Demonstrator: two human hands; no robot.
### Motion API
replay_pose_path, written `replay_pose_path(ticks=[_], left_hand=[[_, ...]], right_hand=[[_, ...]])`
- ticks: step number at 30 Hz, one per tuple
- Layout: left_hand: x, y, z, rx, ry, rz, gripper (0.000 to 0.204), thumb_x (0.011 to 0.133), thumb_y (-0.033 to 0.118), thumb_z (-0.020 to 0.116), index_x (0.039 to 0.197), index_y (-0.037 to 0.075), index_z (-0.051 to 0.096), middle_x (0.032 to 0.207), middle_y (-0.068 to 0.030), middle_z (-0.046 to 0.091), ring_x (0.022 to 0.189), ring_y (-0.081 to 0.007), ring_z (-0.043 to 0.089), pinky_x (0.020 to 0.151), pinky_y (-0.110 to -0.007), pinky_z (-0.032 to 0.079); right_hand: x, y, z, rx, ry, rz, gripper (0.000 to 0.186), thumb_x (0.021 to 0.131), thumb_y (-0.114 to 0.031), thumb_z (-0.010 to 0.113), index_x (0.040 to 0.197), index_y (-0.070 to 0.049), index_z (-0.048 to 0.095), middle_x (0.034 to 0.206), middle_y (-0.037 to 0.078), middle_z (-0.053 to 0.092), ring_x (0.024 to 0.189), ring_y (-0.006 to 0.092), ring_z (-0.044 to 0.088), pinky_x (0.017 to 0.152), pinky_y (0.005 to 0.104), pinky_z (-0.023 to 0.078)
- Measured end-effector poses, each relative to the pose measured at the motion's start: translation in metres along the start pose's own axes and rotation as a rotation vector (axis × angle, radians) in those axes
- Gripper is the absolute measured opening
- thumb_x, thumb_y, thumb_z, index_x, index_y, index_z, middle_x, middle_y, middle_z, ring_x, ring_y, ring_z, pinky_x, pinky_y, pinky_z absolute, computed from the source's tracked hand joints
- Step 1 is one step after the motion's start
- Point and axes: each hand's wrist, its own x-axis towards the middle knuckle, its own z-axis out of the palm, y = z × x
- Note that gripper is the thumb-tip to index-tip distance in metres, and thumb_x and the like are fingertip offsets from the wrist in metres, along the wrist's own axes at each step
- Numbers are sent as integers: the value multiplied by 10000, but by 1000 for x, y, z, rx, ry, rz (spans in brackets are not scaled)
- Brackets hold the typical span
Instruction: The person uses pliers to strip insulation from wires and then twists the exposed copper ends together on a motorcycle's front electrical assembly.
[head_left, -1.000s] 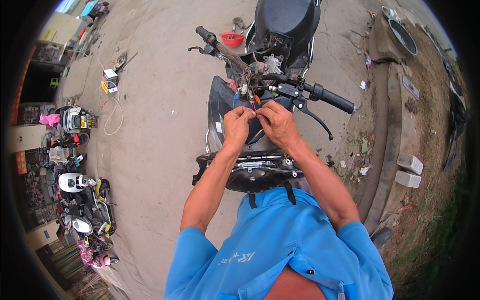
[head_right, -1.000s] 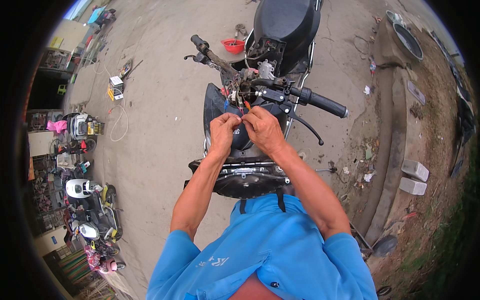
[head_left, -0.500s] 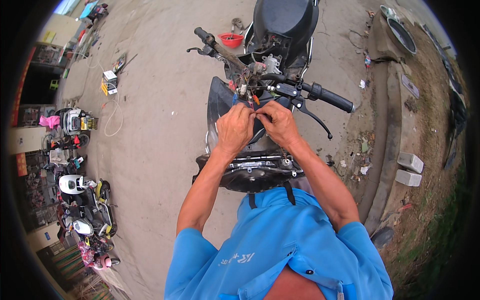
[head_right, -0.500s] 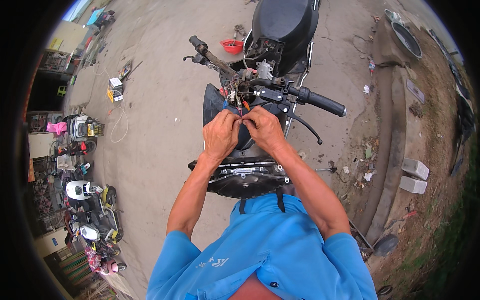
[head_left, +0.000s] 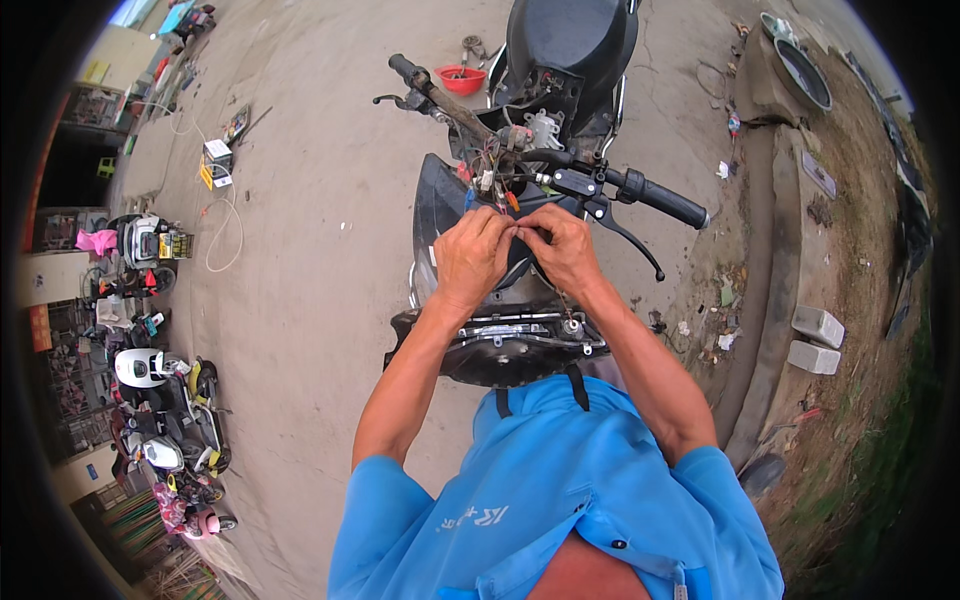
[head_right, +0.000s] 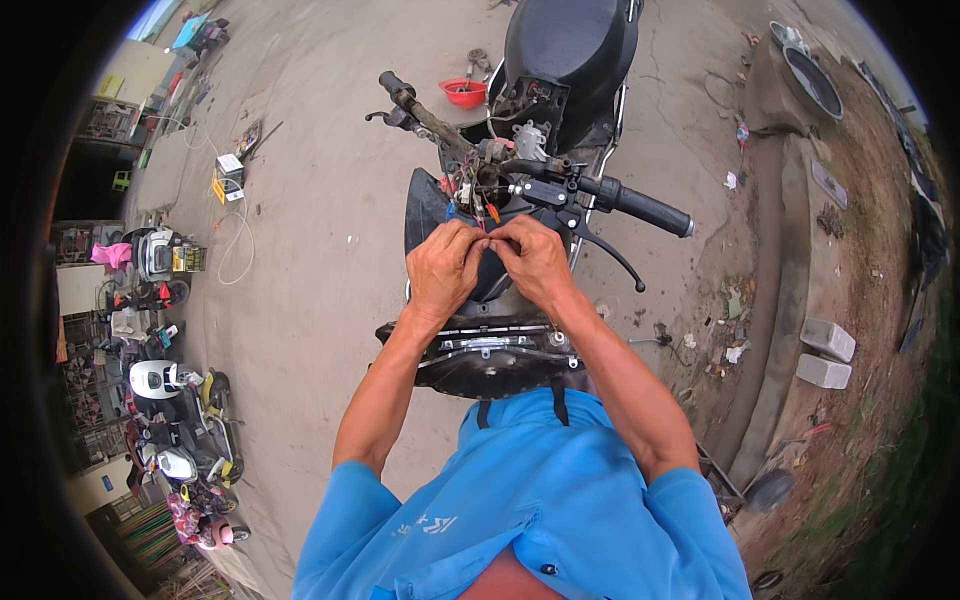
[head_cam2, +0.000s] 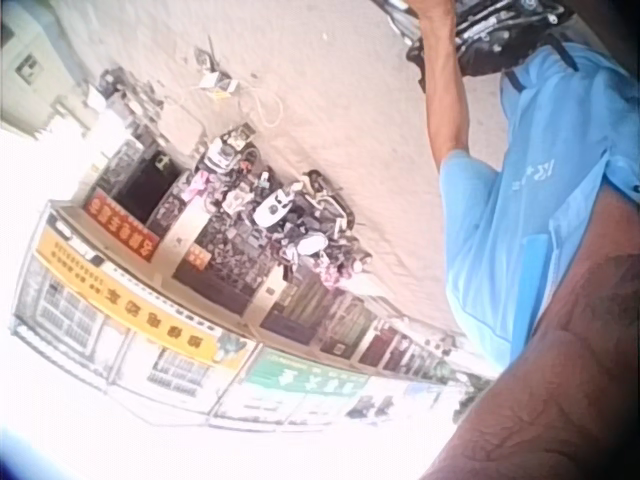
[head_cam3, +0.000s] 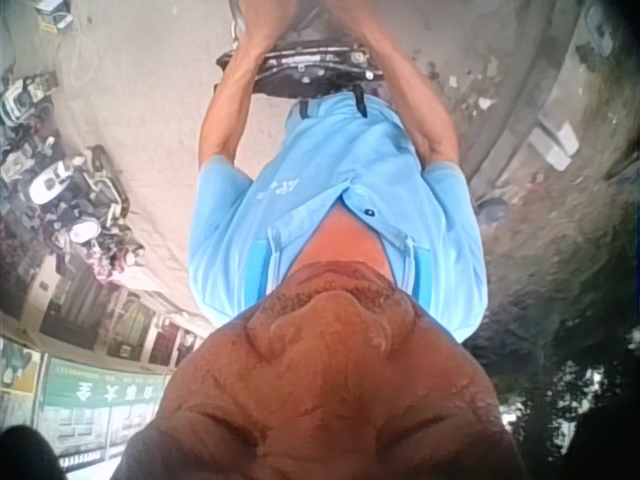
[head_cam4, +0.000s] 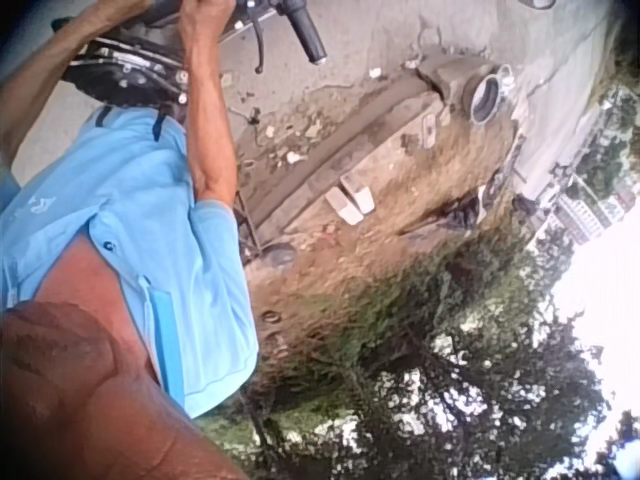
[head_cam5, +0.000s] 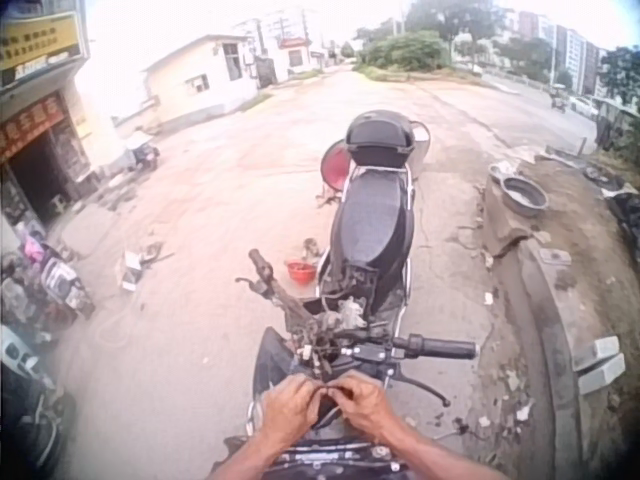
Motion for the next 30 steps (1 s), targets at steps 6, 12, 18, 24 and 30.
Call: replay_pose_path(ticks=[6,12,18,24,30], left_hand=[[5,-16,18,-830,-218,-743,192,943,166,637,821,20,661,662,19,507,586,-89,479,536,-254,366],[7,-28,21,-1034,-371,-950,134,950,109,658,894,-8,694,763,-10,624,641,-76,478,613,-233,389],[11,-20,15,-592,-217,-347,225,960,73,643,1154,-33,684,963,-55,713,804,-97,577,752,-284,484],[9,-26,18,-724,-415,-413,274,923,3,664,1195,-6,686,1065,-78,736,913,-117,640,837,-297,512],[13,-21,16,-655,-348,-426,273,873,-23,698,1146,-19,699,951,-76,738,823,-127,653,776,-285,532]], right_hand=[[-7,3,5,-79,51,-45,137,872,-76,733,985,-2,708,941,149,692,822,329,691,745,388,547],[-11,-1,-7,-123,-62,4,155,892,-99,716,1021,-15,695,953,144,699,782,307,679,714,378,539],[-14,11,-11,128,-94,274,182,948,-127,667,1078,-3,693,922,95,712,811,151,651,746,318,523],[-12,13,-11,278,-129,384,218,966,-145,646,1093,31,668,960,81,727,901,127,666,823,286,521],[-8,20,-10,374,-121,416,240,973,-194,660,1042,33,688,893,38,704,840,87,614,757,263,493]])
